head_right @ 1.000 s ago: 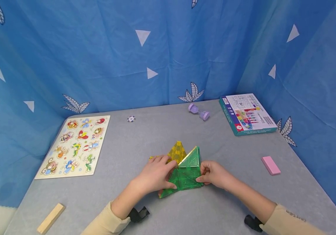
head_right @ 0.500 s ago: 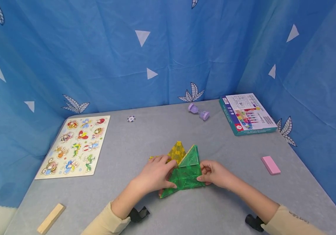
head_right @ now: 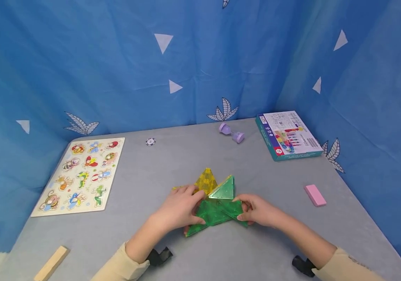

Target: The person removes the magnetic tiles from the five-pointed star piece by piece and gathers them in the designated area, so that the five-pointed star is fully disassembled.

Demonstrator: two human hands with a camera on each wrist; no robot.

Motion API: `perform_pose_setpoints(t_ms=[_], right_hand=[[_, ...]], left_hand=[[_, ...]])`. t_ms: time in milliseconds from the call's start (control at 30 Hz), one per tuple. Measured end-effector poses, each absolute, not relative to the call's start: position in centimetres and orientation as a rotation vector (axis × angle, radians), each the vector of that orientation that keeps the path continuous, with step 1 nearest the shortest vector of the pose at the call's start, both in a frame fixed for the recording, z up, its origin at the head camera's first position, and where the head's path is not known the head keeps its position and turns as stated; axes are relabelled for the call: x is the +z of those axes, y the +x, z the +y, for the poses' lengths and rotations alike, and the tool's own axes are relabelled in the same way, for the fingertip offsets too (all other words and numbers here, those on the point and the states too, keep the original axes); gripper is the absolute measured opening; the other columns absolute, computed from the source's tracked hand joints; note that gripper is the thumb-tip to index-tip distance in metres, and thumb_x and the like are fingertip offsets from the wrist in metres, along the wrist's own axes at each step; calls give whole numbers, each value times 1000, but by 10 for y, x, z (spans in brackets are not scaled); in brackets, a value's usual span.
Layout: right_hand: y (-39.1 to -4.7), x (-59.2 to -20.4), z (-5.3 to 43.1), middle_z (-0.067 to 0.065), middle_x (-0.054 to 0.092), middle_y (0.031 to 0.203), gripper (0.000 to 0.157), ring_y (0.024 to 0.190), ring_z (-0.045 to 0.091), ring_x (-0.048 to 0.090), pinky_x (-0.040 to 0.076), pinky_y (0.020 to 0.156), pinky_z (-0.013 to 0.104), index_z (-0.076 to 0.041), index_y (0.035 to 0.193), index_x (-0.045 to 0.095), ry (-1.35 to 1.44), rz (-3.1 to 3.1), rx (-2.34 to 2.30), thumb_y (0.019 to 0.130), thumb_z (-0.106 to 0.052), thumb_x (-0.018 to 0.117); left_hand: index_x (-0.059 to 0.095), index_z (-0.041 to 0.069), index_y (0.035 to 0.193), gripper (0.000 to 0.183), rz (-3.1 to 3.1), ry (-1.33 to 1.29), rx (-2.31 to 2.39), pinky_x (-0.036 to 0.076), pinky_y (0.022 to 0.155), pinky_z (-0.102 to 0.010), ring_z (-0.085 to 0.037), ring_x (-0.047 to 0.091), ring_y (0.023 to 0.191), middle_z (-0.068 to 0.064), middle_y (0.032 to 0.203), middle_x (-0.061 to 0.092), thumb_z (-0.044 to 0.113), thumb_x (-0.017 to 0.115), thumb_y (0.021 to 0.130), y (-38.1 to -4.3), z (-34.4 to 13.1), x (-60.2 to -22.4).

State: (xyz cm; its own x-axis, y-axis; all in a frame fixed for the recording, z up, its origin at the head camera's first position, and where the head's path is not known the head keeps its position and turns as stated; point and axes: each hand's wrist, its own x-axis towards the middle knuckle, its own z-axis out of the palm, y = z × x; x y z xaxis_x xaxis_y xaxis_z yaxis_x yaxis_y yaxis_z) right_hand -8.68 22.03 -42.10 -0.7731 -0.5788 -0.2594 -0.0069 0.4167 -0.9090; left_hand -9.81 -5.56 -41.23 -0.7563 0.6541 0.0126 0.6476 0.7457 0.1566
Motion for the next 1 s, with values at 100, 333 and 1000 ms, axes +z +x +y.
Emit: perform_pose_setpoints(t_ms=[100, 333, 1000], right_hand=[[-85, -417, 230, 3, 46, 67, 37, 50, 12, 47, 48, 50, 31, 6, 119, 53, -529, 2086, -1325, 85, -2, 64], [-88, -410, 241, 1, 43, 67, 21, 52, 10, 44, 45, 50, 30, 3, 103, 55, -578, 2059, -1268, 86, -5, 64], [-219, -418, 249, 25, 42, 128, 51, 95, 14, 54, 50, 85, 30, 11, 138, 31, -11, 2353, -1461, 100, -20, 44]], left_hand=[[51, 25, 109, 57, 2897, 1086, 259, 42, 88, -47, -26, 52, 106, 2, 102, 48, 58, 74, 68, -97, -51, -416], [52, 25, 106, 54, 2882, 1069, 317, 42, 88, -45, -24, 51, 105, 3, 101, 47, 56, 75, 69, -95, -43, -425], [51, 27, 114, 59, 2842, 1042, 224, 40, 91, -47, -26, 48, 113, 2, 108, 48, 59, 72, 69, -105, -56, -422]])
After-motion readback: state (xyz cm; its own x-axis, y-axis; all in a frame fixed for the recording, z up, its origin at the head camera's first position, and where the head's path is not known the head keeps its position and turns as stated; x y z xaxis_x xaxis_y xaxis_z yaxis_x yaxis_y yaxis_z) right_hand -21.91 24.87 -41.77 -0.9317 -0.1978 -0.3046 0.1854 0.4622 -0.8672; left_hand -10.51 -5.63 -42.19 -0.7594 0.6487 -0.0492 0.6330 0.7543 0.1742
